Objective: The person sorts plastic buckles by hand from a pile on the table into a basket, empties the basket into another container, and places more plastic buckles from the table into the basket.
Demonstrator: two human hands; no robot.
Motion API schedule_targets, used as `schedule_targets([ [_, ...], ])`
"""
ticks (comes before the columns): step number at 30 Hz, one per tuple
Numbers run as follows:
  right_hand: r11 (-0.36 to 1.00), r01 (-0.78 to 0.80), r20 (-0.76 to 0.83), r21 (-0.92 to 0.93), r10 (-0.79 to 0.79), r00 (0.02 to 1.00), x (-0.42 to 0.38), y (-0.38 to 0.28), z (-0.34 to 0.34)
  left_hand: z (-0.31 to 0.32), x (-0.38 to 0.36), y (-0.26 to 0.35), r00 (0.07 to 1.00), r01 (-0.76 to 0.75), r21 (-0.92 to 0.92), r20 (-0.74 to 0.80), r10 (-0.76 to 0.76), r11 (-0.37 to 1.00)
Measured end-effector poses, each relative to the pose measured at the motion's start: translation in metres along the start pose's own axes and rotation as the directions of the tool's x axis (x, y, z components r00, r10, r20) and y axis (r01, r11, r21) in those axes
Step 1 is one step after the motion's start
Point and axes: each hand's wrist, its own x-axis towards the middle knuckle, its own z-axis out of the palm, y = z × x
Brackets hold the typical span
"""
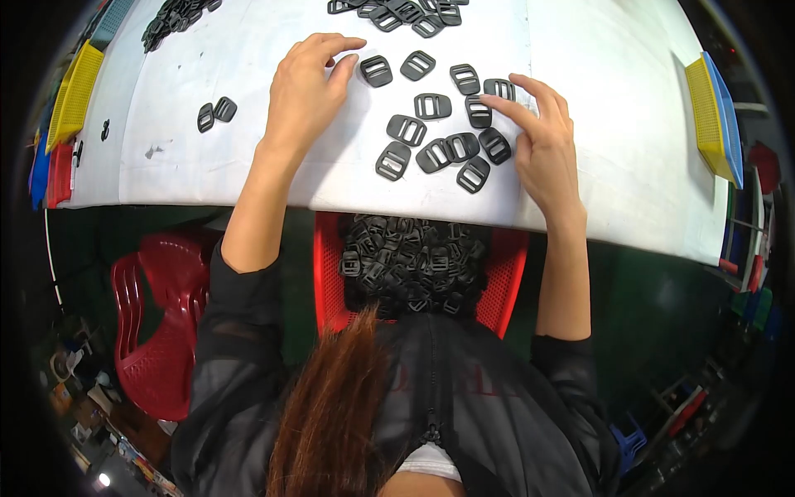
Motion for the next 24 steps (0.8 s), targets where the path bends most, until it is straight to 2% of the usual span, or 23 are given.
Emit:
schedule_targets([
  [1,0.995,-0.001,0.011,0.101,0.0,1.0,-0.003,-0.006,0.0,-0.001,-0.002,0.0,1.0,0.008,-0.003,-0.003,-0.008,1.0],
  [4,0.991,0.134,0.077,0.024,-0.135,0.988,-0.016,-0.012,0.002,0.0,-0.003,-0.001,1.0,0.018,-0.047,0.014,-0.017,0.999],
  [7,0.986,0.024,0.049,0.163,-0.033,0.998,-0.007,-0.001,0.004,0.007,-0.003,-0.003,0.999,-0.048,-0.09,0.001,0.048,0.995],
  [9,0.977,-0.038,0.06,0.21,0.026,0.998,0.003,0.003,0.01,0.02,-0.006,0.0,0.979,-0.199,-0.098,0.03,0.203,0.975],
  [10,0.99,-0.014,0.074,0.141,0.004,0.997,0.005,0.005,0.019,0.026,-0.006,0.004,0.959,-0.274,-0.103,0.042,0.279,0.956],
  [11,0.997,0.01,0.089,0.072,-0.017,0.996,0.007,0.006,0.031,0.029,-0.01,0.011,0.942,-0.293,-0.097,0.139,0.304,0.951],
  [12,0.999,0.035,0.108,0.005,-0.035,0.994,0.007,0.005,0.039,0.035,-0.016,0.014,0.93,-0.288,-0.016,0.234,0.283,0.958],
  [13,0.995,0.087,0.124,-0.051,-0.08,0.989,0.005,0.002,0.041,0.038,-0.02,0.016,0.919,-0.308,0.003,0.259,0.297,0.951],
  [14,0.996,0.086,0.134,-0.017,-0.083,0.988,0.002,-0.002,0.041,0.04,-0.024,0.018,0.909,-0.327,0.023,0.283,0.307,0.945],
  [20,0.99,0.057,0.257,0.132,-0.09,0.962,-0.049,-0.038,0.01,0.016,-0.081,0.046,0.91,-0.257,-0.11,0.306,0.278,0.96],
  [22,0.976,0.045,0.31,0.213,-0.111,0.944,-0.07,-0.051,-0.005,0.001,-0.105,0.058,0.894,-0.218,-0.216,0.348,0.284,0.952],
  [24,0.961,0.049,0.405,0.273,-0.162,0.9,-0.087,-0.06,-0.023,-0.012,-0.122,0.064,0.858,-0.188,-0.405,0.375,0.351,0.895],
])
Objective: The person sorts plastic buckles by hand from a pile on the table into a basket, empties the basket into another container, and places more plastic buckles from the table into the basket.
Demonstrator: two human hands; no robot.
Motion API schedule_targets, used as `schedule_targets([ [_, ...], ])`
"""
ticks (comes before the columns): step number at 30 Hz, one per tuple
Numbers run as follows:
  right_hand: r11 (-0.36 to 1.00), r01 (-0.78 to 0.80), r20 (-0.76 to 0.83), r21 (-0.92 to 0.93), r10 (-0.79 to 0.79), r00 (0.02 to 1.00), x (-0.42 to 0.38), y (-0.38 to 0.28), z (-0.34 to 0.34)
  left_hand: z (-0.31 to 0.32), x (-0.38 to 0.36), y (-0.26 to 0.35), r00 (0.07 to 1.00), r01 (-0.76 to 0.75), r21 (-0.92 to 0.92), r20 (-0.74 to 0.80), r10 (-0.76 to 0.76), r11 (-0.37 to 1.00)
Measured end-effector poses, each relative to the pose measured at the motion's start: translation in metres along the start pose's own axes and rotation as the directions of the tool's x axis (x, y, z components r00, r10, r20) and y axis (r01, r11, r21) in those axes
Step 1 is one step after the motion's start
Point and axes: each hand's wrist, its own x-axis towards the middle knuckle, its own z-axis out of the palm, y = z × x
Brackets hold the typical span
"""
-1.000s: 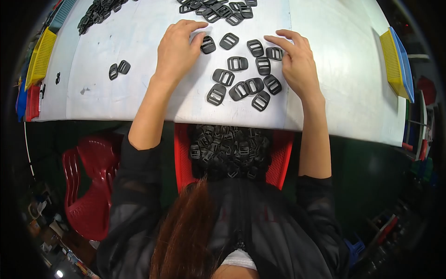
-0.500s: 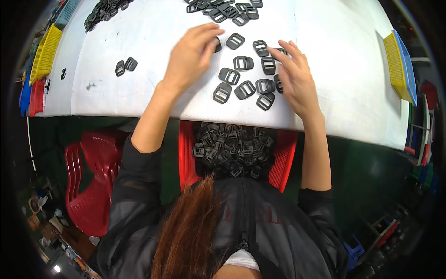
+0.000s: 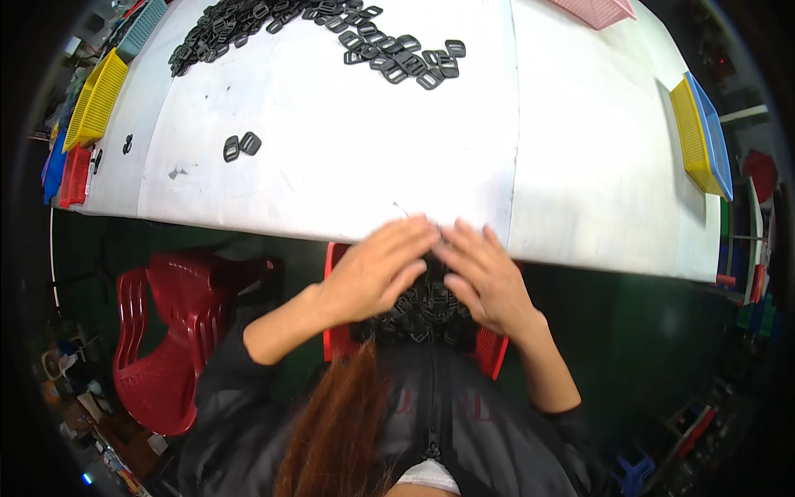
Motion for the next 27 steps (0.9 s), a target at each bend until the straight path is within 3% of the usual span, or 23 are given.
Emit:
schedule_targets([
  [1,0.997,0.008,0.019,0.072,-0.01,1.0,-0.004,-0.005,-0.006,-0.011,0.002,0.014,0.995,0.077,-0.119,0.072,-0.068,0.99],
  [4,0.969,-0.005,-0.019,0.247,0.01,1.0,0.013,0.016,-0.031,-0.049,0.026,-0.004,0.995,0.054,-0.08,-0.074,-0.06,0.995],
  [5,0.984,0.009,-0.127,0.175,0.014,0.992,0.033,0.023,-0.041,-0.062,0.042,-0.022,0.981,0.092,-0.02,-0.169,-0.094,0.996],
  [6,0.966,-0.049,-0.198,0.254,0.102,0.975,0.053,0.036,-0.048,-0.075,0.062,-0.046,0.957,0.132,0.037,-0.267,-0.118,0.991],
  [9,0.998,-0.053,-0.356,0.022,0.057,0.933,0.132,0.099,-0.056,-0.095,0.117,-0.136,0.853,0.269,0.21,-0.504,-0.131,0.94],
  [10,0.996,-0.083,-0.38,0.026,0.087,0.921,0.159,0.115,-0.054,-0.096,0.133,-0.163,0.815,0.308,0.25,-0.567,-0.119,0.918],
  [13,0.988,-0.105,-0.394,0.109,0.14,0.908,0.235,0.15,-0.034,-0.09,0.169,-0.201,0.823,0.342,0.238,-0.543,-0.168,0.909],
  [14,0.99,-0.134,-0.331,0.03,0.137,0.934,0.252,0.145,-0.03,-0.079,0.174,-0.198,0.847,0.373,0.412,-0.518,-0.124,0.831],
  [15,0.992,-0.128,-0.279,-0.021,0.117,0.953,0.263,0.138,-0.024,-0.073,0.176,-0.193,0.865,0.318,0.374,-0.491,-0.105,0.871],
  [17,0.99,-0.033,-0.341,-0.14,-0.017,0.94,0.269,0.131,-0.004,-0.058,0.171,-0.174,0.879,0.244,0.292,-0.47,-0.083,0.925],
  [18,0.988,0.033,-0.357,-0.149,-0.085,0.93,0.265,0.132,0.003,-0.052,0.163,-0.161,0.884,0.239,0.245,-0.456,-0.106,0.939],
  [21,0.995,0.095,-0.262,-0.021,-0.097,0.96,0.22,0.115,-0.015,-0.042,0.134,-0.114,0.912,0.237,0.116,-0.369,-0.18,0.964],
  [24,0.98,0.139,-0.288,-0.141,-0.175,0.941,0.166,0.114,-0.021,-0.025,0.097,-0.074,0.954,0.164,0.028,-0.259,-0.151,0.986],
  [27,0.989,0.057,-0.259,-0.137,-0.092,0.962,0.119,0.109,-0.034,-0.01,0.07,-0.043,0.964,0.148,-0.004,-0.223,-0.146,0.989],
])
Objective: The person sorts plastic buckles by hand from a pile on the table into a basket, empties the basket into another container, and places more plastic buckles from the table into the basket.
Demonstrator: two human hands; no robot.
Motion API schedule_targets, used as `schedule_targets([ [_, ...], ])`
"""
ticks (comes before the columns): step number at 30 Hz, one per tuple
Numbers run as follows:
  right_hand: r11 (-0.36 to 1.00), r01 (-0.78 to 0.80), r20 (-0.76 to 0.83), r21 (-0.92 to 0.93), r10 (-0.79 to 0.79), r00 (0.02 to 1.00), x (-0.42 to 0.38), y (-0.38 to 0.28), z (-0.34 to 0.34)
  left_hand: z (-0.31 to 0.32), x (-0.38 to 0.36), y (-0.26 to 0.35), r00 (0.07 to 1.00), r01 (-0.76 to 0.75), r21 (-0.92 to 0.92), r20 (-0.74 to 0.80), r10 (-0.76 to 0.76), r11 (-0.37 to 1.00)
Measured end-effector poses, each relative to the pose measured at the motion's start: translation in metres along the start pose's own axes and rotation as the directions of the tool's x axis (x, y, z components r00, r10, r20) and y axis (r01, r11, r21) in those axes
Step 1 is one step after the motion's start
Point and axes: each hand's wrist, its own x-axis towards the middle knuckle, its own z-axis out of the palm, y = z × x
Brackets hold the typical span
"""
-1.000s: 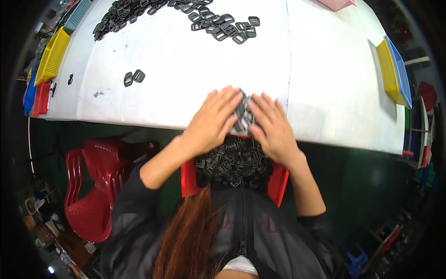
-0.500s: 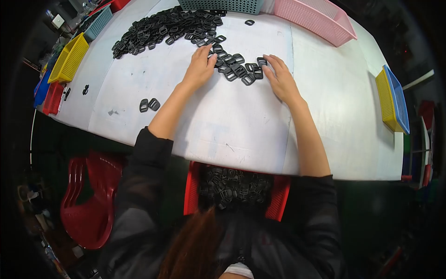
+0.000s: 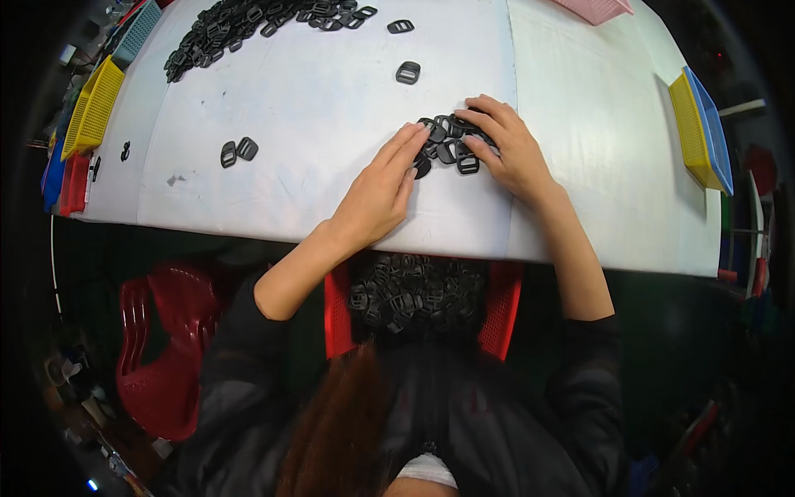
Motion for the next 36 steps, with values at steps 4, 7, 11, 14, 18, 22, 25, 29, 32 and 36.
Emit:
schedule_targets([
  [4,0.984,-0.112,-0.052,-0.14,0.106,0.993,-0.038,-0.007,-0.017,-0.003,-0.028,0.005,0.989,-0.031,0.107,-0.143,0.046,0.994],
  [7,0.98,-0.075,-0.127,-0.187,0.052,0.991,-0.049,-0.034,-0.021,-0.011,-0.04,0.001,0.982,-0.022,0.264,-0.178,0.071,0.964],
  [11,0.985,0.015,-0.178,-0.173,-0.047,0.983,-0.051,-0.075,0.004,-0.002,-0.044,0.007,0.989,-0.03,0.343,-0.123,0.077,0.939],
  [14,0.995,-0.007,-0.185,-0.096,-0.011,0.983,-0.043,-0.098,0.021,-0.002,-0.034,0.0,0.977,-0.049,0.331,-0.178,0.114,0.942],
  [18,0.991,-0.029,-0.206,-0.13,0.002,0.979,-0.053,-0.105,0.028,-0.007,-0.025,-0.006,0.978,-0.079,0.429,-0.144,0.154,0.9],
  [22,0.989,-0.101,-0.204,-0.11,0.077,0.976,-0.075,-0.107,0.016,-0.006,-0.038,0.0,0.99,-0.126,0.457,-0.002,0.142,0.881],
  [25,0.983,-0.119,-0.232,-0.143,0.084,0.969,-0.069,-0.099,0.009,-0.014,-0.052,0.005,0.989,-0.141,0.436,0.025,0.144,0.889],
  [29,0.967,-0.121,-0.272,-0.223,0.057,0.961,-0.037,-0.086,0.018,-0.012,-0.05,0.009,0.986,-0.114,0.433,-0.059,0.155,0.894],
  [32,0.931,-0.185,-0.296,-0.316,0.089,0.951,-0.025,-0.081,0.025,-0.012,-0.047,0.006,0.979,-0.139,0.494,-0.063,0.194,0.858],
  [36,0.933,-0.251,-0.32,-0.257,0.163,0.933,-0.029,-0.073,0.018,-0.018,-0.044,0.016,0.993,0.11,0.167,-0.071,-0.099,0.98],
])
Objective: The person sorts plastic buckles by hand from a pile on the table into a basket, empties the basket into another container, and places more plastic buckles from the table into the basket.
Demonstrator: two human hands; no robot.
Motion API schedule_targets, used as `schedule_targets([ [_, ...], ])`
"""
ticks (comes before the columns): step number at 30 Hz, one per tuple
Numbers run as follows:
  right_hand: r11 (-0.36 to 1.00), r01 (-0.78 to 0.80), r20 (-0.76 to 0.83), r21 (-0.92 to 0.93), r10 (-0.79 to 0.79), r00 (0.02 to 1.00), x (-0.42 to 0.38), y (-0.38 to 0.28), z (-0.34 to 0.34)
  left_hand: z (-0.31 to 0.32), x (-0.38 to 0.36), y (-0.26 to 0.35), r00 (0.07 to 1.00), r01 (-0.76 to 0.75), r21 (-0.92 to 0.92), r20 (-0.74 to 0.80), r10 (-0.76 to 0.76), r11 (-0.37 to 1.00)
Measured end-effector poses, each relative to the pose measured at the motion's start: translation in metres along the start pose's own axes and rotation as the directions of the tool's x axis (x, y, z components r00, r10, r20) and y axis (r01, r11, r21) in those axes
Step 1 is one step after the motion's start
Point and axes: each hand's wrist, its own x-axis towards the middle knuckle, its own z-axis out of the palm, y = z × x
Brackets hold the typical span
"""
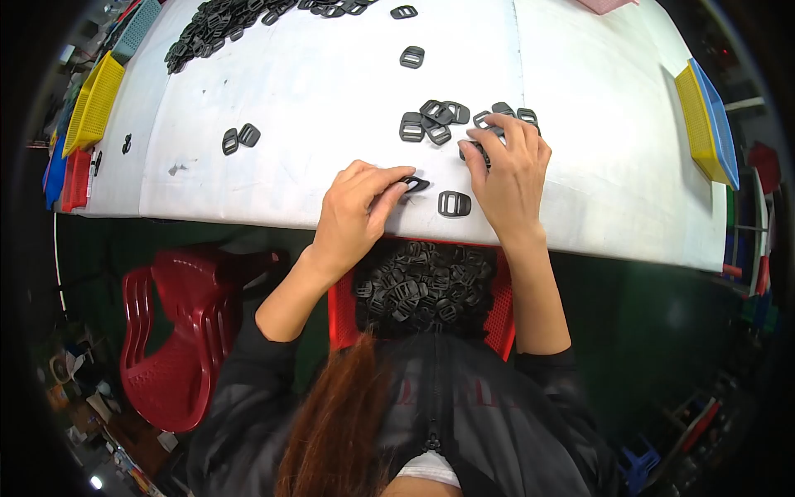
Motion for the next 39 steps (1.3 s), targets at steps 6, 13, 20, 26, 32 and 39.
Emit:
schedule_targets([
  [6,0.991,0.136,0.041,0.018,-0.136,0.99,0.028,-0.009,0.024,0.005,0.042,-0.011,0.962,-0.112,0.144,-0.233,0.144,0.983],
  [13,0.986,0.106,0.031,0.132,-0.111,0.993,0.05,-0.016,0.035,0.021,0.174,-0.083,0.955,-0.181,0.333,-0.163,0.246,0.925],
  [20,0.989,0.06,0.015,0.138,-0.063,0.998,0.056,-0.005,0.008,0.045,0.295,-0.112,0.998,-0.06,0.627,0.031,0.052,0.777],
  [26,0.988,-0.069,0.015,0.136,0.067,0.998,0.032,0.013,-0.044,0.052,0.368,-0.13,0.989,-0.079,0.551,0.149,-0.005,0.831],
  [32,0.947,-0.164,0.064,0.275,0.152,0.986,0.012,0.026,-0.04,0.036,0.297,-0.129,0.94,-0.302,0.456,0.289,0.181,0.837],
  [39,0.934,0.018,0.012,0.356,-0.024,1.0,0.035,-0.006,-0.026,0.025,0.327,-0.136,0.955,-0.27,0.459,0.24,0.175,0.846],
])
